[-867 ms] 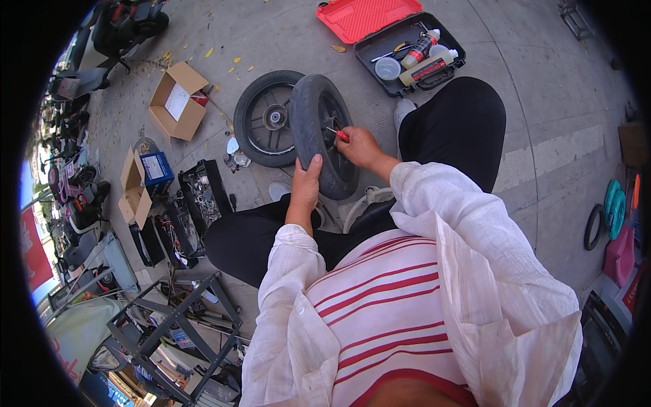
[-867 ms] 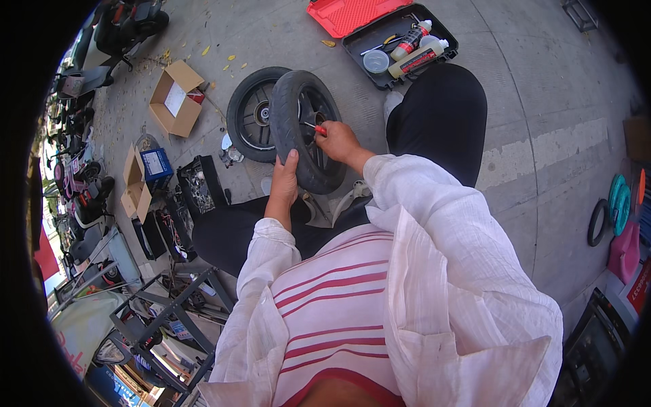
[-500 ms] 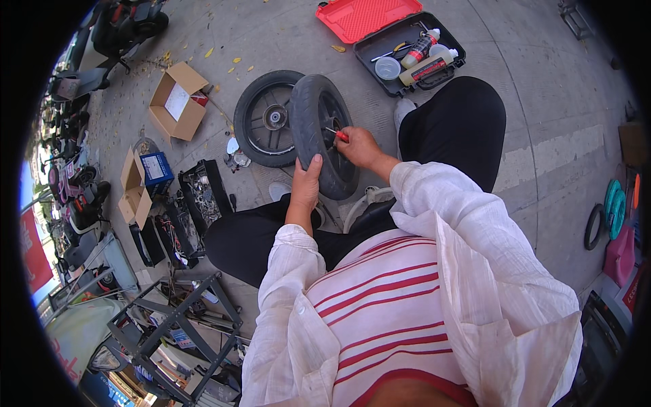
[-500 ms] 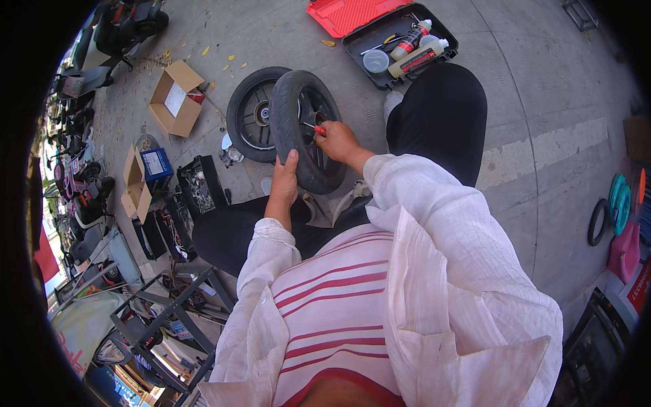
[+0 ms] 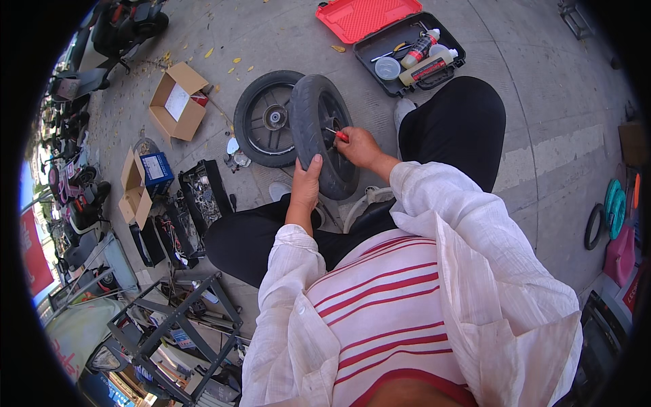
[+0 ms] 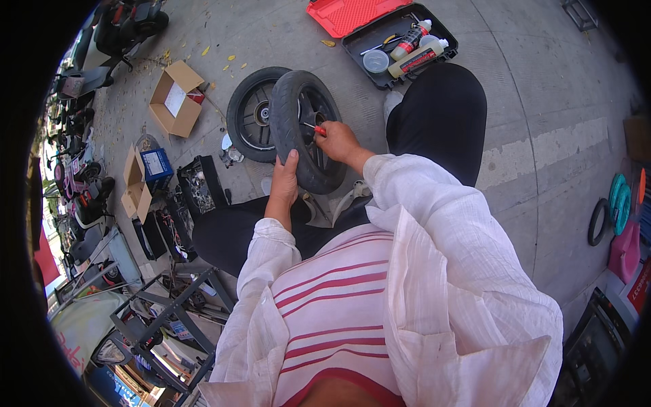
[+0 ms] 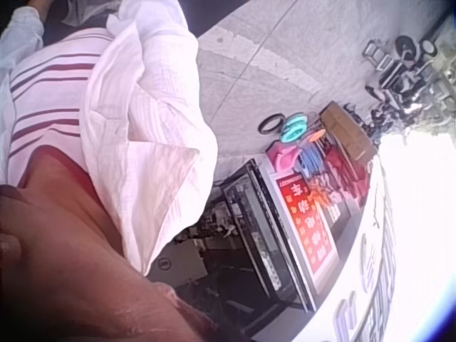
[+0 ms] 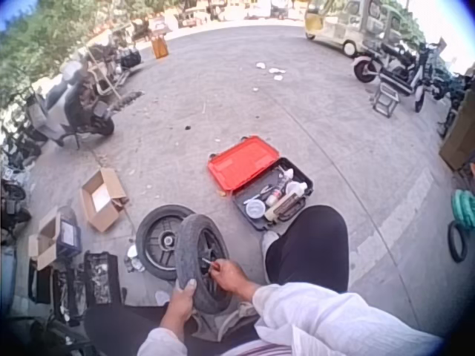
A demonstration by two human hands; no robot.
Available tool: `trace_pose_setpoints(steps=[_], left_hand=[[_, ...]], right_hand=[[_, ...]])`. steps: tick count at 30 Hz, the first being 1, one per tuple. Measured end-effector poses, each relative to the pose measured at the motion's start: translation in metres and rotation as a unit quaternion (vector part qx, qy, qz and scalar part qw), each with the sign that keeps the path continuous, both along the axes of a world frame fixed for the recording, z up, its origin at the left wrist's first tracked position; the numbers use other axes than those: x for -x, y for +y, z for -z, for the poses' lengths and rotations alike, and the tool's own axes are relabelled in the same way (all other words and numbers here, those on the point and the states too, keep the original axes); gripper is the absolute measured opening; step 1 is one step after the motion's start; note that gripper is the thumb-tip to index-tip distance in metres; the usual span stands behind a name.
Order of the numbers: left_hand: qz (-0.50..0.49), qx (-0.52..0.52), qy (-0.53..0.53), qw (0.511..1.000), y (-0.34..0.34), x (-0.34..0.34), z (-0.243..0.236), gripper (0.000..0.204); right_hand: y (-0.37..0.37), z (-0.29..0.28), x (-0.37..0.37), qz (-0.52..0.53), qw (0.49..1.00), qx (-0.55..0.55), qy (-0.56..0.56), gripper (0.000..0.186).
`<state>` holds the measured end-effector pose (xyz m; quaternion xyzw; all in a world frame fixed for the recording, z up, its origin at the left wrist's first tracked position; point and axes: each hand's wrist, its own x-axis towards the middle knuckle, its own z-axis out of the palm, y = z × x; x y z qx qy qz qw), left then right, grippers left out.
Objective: The person opens a red toolbox and retrieves a screwdriver. They then use the screwdriver to work on the valve stem of a scooter tire, repeating the action on a second tire.
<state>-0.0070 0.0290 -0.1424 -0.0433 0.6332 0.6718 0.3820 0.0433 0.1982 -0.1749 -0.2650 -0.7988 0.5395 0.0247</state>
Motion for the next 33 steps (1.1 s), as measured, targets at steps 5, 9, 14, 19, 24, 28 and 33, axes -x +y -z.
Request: trace_pose_setpoints(steps=[5, 9, 14, 19, 24, 28, 33], left_hand=[[-0.001, -0.005, 0.0, 1.0, 0.0004, -0.0003, -0.0006, 0.061], [-0.001, -0.009, 0.0, 1.0, 0.0009, -0.0005, -0.001, 0.061], [0.003, -0.01, 0.004, 1.0, 0.0005, -0.0001, -0.0007, 0.061], [0.003, -0.011, 0.001, 1.0, 0.0008, -0.0002, -0.0021, 0.062], [0.001, -0.011, -0.005, 1.0, 0.0019, -0.0004, -0.0041, 0.062], [-0.003, -0.013, -0.004, 1.0, 0.0019, -0.0009, -0.0037, 0.063], [0.002, -0.003, 0.001, 1.0, 0.002, -0.0005, -0.0046, 0.064]], right_hand=[[0.0, 0.0016, -0.0001, 0.001, 1.0, -0.001, 0.004, 0.023], [0.0001, 0.002, -0.0001, 0.001, 1.0, 0.006, 0.005, 0.023], [-0.0002, 0.0005, 0.0001, 0.007, 1.0, 0.005, 0.008, 0.023], [0.0001, -0.0008, 0.0001, 0.005, 1.0, 0.001, 0.006, 0.023], [0.0006, 0.0, -0.0004, 0.002, 1.0, -0.003, 0.003, 0.023], [0.0003, -0.0006, -0.0002, 0.001, 1.0, -0.003, 0.002, 0.023], [-0.0001, -0.0004, 0.0005, 0.007, 1.0, -0.018, 0.005, 0.023]])
